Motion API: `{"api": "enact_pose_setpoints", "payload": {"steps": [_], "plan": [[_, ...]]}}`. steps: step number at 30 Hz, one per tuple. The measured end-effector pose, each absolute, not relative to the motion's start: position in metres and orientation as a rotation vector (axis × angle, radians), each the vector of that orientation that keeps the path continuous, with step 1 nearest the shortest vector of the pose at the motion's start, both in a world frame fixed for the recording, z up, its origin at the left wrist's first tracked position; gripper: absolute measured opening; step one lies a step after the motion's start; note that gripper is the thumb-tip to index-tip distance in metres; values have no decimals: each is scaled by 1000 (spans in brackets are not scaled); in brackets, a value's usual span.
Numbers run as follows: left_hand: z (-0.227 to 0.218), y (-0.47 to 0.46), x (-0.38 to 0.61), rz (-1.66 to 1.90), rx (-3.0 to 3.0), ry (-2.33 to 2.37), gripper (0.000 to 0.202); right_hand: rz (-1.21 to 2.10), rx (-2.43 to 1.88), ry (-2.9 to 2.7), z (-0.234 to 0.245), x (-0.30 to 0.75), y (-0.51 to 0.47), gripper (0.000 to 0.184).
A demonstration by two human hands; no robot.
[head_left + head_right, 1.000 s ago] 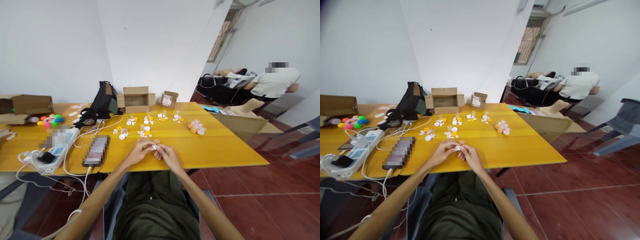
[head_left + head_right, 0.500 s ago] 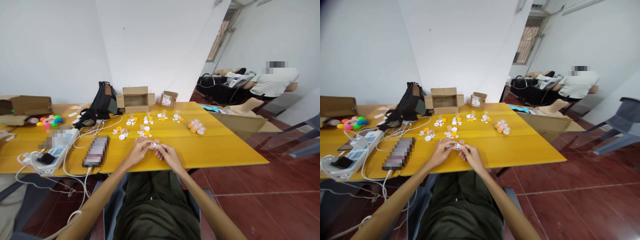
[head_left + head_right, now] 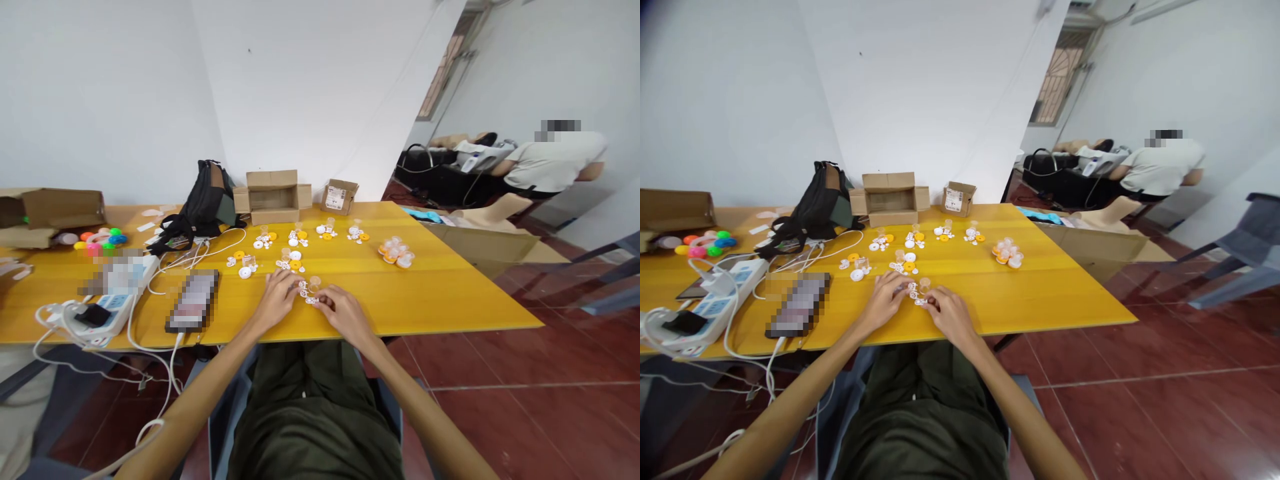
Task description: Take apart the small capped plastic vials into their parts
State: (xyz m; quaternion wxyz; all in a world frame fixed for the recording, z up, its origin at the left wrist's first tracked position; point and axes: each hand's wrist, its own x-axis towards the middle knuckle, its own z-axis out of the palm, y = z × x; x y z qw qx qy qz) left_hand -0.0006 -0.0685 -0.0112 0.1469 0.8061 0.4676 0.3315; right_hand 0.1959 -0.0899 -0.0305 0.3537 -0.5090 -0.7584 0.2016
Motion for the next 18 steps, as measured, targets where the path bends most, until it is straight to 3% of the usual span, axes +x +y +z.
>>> {"api": "enact_pose_setpoints", "payload": {"steps": [18], "plan": [[-15,-66,0,863,2403,1343,20,574,-1261,-1921,-29,195,-90,14]]}}
